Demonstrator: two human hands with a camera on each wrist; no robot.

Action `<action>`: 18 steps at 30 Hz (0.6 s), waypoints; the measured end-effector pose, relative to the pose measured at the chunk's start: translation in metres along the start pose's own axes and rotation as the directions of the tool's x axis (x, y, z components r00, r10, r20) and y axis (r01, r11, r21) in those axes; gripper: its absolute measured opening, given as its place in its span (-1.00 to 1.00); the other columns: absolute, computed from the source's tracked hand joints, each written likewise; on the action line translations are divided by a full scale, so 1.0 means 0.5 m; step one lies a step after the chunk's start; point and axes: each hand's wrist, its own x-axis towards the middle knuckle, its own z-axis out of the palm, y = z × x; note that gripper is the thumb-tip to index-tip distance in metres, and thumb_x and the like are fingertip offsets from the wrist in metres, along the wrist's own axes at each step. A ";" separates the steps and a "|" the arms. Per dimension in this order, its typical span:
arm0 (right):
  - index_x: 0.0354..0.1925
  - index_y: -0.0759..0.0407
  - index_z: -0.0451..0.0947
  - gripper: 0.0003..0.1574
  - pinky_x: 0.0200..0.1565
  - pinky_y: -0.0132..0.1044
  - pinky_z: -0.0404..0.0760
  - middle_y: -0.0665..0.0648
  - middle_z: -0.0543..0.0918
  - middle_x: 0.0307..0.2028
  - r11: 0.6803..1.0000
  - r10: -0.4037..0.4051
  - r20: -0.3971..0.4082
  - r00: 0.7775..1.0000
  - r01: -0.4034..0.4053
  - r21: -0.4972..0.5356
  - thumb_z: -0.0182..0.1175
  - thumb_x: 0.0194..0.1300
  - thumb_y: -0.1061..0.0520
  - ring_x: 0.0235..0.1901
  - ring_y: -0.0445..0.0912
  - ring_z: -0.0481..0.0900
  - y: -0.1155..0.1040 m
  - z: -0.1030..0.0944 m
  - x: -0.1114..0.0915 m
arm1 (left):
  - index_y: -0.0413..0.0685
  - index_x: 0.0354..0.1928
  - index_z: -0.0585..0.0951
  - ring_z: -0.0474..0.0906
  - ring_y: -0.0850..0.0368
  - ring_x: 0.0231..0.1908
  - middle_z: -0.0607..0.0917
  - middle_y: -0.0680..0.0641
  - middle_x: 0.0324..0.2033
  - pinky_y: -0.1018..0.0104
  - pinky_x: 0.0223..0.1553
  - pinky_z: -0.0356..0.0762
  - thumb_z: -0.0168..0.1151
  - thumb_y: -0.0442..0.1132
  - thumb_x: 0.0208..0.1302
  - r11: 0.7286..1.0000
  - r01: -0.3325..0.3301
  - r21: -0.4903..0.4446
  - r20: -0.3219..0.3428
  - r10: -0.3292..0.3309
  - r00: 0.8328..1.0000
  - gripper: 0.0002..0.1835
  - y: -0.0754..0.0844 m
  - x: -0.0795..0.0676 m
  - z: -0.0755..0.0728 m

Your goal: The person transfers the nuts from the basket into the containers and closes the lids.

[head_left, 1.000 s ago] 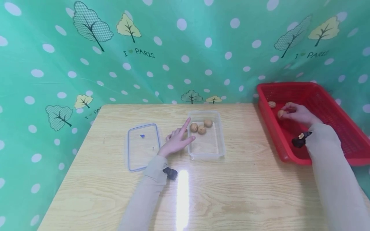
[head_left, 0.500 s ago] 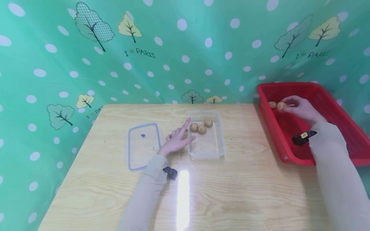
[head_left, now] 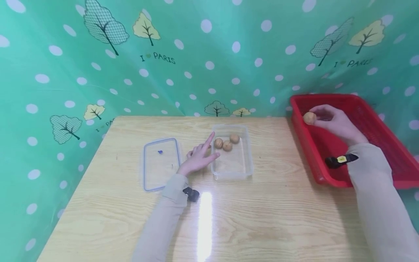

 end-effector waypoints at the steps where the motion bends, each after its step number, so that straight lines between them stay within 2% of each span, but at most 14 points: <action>1: 0.26 0.16 0.35 -0.30 -0.24 -0.59 0.44 0.04 0.48 0.03 1.000 -0.008 -0.003 1.000 0.008 0.005 0.29 0.27 -0.07 -0.09 -0.20 0.41 -0.008 0.000 -0.002 | 0.49 0.50 -0.32 0.19 -0.23 0.26 0.36 -0.16 0.32 -0.32 0.25 -0.13 -0.02 0.23 0.38 1.000 0.000 0.002 0.001 0.000 1.000 -0.13 0.000 0.001 0.000; 7: 0.24 0.13 0.37 -0.33 -0.22 -0.59 0.47 0.05 0.48 0.02 0.998 -0.055 0.002 0.999 0.055 0.036 0.31 0.26 -0.05 -0.07 -0.15 0.42 -0.060 0.009 -0.012 | 0.46 0.51 -0.31 0.19 -0.27 0.27 0.37 -0.17 0.32 -0.33 0.25 -0.11 -0.01 0.19 0.39 1.000 -0.007 0.009 -0.013 0.007 1.000 -0.13 -0.001 0.002 0.002; 13: 0.22 0.14 0.40 -0.39 -0.16 -0.57 0.47 0.02 0.50 0.05 0.989 -0.106 0.022 0.994 0.103 0.108 0.31 0.27 0.02 -0.04 -0.12 0.44 -0.100 0.030 -0.016 | 0.50 0.50 -0.33 0.19 -0.26 0.27 0.36 -0.16 0.32 -0.30 0.26 -0.11 -0.03 0.26 0.36 1.000 0.004 0.015 0.001 -0.004 1.000 -0.13 -0.001 0.002 0.001; 18: 0.22 0.12 0.41 -0.37 -0.15 -0.51 0.47 0.03 0.51 0.04 0.987 -0.126 0.035 0.991 0.122 0.109 0.33 0.24 0.00 -0.04 -0.09 0.44 -0.128 0.053 -0.022 | 0.50 0.50 -0.32 0.18 -0.26 0.27 0.36 -0.17 0.32 -0.31 0.26 -0.14 -0.02 0.26 0.36 1.000 0.000 0.005 0.004 0.000 1.000 -0.12 -0.001 0.001 0.000</action>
